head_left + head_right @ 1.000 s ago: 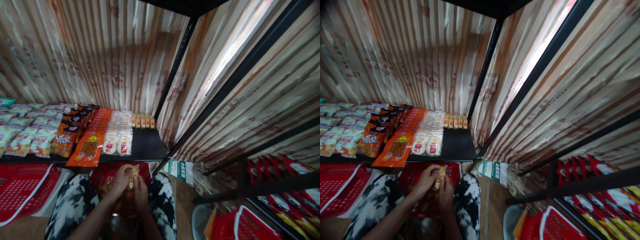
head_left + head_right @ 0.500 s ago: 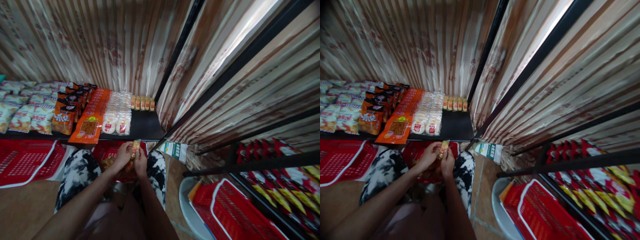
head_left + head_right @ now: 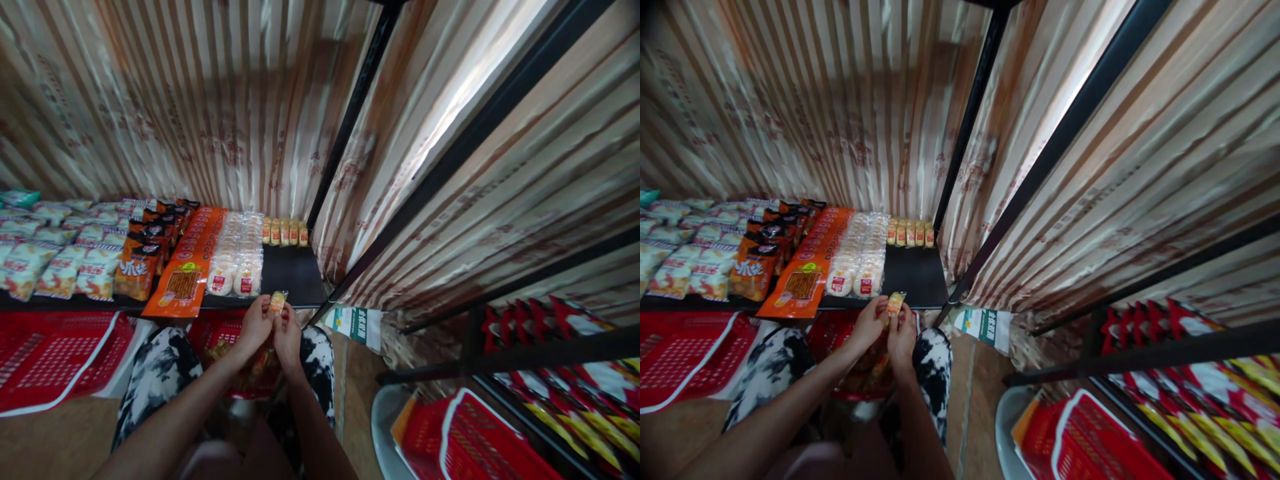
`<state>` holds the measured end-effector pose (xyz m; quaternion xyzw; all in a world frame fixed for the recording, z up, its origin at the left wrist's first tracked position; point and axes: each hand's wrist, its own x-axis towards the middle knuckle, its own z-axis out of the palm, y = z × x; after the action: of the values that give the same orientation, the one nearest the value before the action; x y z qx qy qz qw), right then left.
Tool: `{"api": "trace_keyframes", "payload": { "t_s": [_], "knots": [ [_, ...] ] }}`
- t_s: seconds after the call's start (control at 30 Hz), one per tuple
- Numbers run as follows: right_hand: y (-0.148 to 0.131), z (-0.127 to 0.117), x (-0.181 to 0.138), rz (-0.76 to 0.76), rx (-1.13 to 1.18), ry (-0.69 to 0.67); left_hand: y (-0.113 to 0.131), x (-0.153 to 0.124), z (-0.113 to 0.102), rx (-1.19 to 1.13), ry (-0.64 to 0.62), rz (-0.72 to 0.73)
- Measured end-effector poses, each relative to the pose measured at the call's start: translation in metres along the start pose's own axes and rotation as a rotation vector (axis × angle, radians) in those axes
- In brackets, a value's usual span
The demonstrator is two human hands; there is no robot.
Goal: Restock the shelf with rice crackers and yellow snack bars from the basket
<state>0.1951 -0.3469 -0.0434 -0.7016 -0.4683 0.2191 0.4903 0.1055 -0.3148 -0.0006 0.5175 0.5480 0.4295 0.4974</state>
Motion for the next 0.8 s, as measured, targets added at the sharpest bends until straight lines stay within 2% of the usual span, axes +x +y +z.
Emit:
{"api": "trace_keyframes", "payload": {
  "t_s": [0.13, 0.27, 0.47, 0.8],
  "knots": [
    [-0.006, -0.001, 0.013, 0.052, 0.090, -0.016, 0.009, 0.008, 0.002, 0.109, 0.001, 0.049],
    [-0.010, -0.001, 0.024, 0.040, 0.115, -0.024, 0.009, 0.018, 0.006, 0.221, -0.012, 0.084],
    [-0.017, -0.005, 0.042, -0.010, -0.076, 0.040, 0.008, 0.032, 0.015, 0.334, -0.069, 0.137],
    [-0.005, 0.008, 0.068, -0.019, -0.199, 0.022, 0.029, 0.043, 0.026, 0.380, -0.050, 0.034]
  ]
}}
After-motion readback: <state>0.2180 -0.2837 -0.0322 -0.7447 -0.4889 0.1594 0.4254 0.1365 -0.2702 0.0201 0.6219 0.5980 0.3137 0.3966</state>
